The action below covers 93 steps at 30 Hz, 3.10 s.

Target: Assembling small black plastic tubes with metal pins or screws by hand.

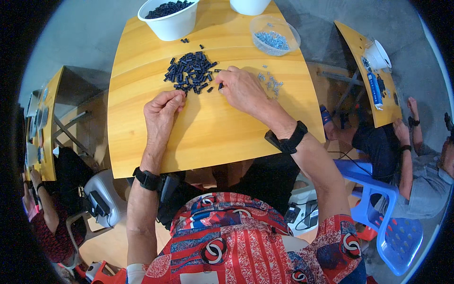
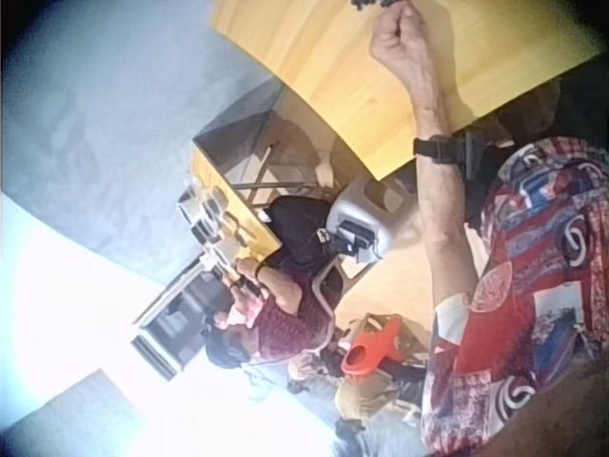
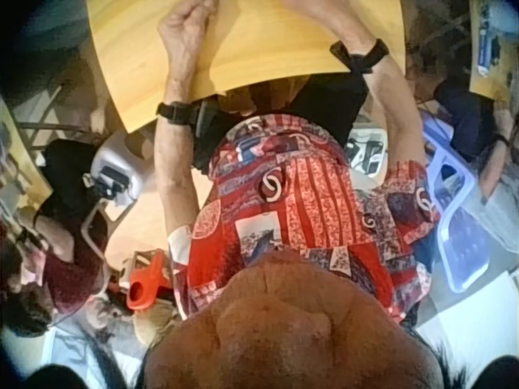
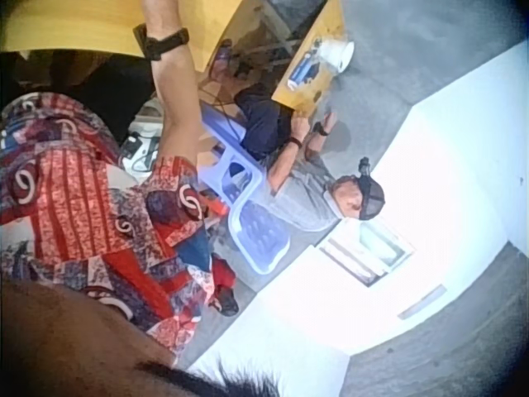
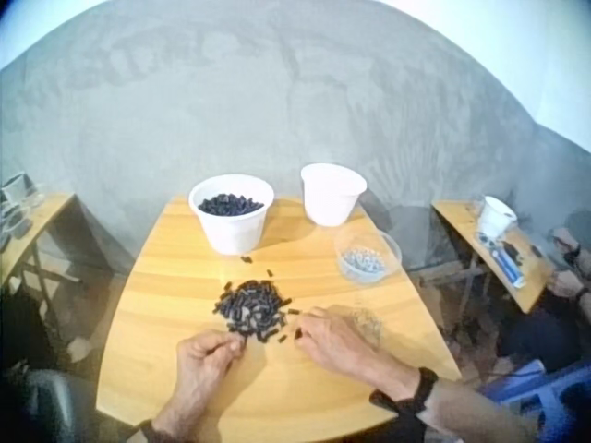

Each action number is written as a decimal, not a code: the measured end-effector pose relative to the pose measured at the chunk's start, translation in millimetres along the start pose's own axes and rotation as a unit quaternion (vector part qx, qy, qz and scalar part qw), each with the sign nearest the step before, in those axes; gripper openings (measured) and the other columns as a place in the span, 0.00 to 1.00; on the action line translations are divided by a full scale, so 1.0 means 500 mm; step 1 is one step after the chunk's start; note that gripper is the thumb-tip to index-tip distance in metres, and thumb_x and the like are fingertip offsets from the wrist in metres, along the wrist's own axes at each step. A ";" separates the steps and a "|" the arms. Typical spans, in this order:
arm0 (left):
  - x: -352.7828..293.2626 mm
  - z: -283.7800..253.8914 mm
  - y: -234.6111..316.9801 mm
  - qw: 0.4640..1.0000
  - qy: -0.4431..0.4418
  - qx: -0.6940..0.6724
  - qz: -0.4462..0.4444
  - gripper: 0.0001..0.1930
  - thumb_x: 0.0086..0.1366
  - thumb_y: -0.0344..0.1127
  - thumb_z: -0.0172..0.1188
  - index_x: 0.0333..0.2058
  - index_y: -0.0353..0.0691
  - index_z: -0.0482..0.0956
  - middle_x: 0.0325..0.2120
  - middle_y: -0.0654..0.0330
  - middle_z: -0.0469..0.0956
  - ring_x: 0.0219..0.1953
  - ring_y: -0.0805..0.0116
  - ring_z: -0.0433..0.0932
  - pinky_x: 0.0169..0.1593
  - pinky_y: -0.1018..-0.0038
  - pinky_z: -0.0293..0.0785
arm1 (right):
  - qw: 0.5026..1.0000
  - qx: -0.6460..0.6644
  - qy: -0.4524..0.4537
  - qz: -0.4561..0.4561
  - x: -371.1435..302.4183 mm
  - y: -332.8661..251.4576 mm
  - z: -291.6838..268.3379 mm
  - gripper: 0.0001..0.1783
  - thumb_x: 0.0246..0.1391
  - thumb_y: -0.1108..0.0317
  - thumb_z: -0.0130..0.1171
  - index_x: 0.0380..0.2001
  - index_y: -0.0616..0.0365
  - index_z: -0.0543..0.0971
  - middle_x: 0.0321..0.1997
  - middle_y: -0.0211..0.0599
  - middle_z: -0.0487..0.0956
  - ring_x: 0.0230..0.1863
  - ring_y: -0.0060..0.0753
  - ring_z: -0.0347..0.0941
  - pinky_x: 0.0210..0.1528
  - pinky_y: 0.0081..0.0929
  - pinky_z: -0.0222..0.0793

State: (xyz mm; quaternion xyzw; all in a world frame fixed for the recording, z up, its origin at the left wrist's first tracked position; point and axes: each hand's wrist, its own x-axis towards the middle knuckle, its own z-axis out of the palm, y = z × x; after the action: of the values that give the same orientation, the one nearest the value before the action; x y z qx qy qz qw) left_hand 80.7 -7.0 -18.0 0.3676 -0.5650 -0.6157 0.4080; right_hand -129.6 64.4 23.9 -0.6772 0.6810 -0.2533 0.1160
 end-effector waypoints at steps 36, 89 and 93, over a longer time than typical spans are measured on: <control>-0.025 0.014 -0.004 0.983 -0.180 0.007 0.043 0.10 0.54 0.30 0.67 0.35 0.35 0.82 0.27 0.65 0.79 0.30 0.80 0.73 0.35 0.81 0.71 | 0.876 0.461 0.094 0.104 -0.100 -0.082 0.100 0.05 0.54 0.78 0.53 0.35 0.65 0.74 0.30 0.32 0.77 0.27 0.17 0.71 0.29 0.14 0.68; -0.030 0.010 0.005 0.989 -0.143 0.026 0.026 0.04 0.56 0.24 0.63 0.31 0.33 0.79 0.25 0.67 0.76 0.29 0.81 0.72 0.35 0.83 0.69 | 0.988 -0.051 0.145 0.004 -0.067 0.008 -0.045 0.07 0.45 0.71 0.58 0.31 0.59 0.77 0.31 0.42 0.76 0.34 0.46 0.74 0.36 0.35 0.70; -0.028 0.017 0.011 0.986 -0.151 0.054 0.054 0.03 0.56 0.24 0.62 0.30 0.33 0.79 0.24 0.67 0.75 0.28 0.81 0.72 0.35 0.83 0.69 | 0.984 -0.078 0.138 0.083 -0.080 0.098 -0.117 0.06 0.48 0.68 0.54 0.25 0.57 0.78 0.28 0.43 0.77 0.32 0.48 0.74 0.35 0.42 0.70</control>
State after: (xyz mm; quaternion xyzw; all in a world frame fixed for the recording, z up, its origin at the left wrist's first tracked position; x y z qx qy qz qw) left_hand 79.1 9.1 -11.8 0.2609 -0.6712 -0.6102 0.3302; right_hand -199.3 112.4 41.3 -0.5842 0.7617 -0.2800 -0.0118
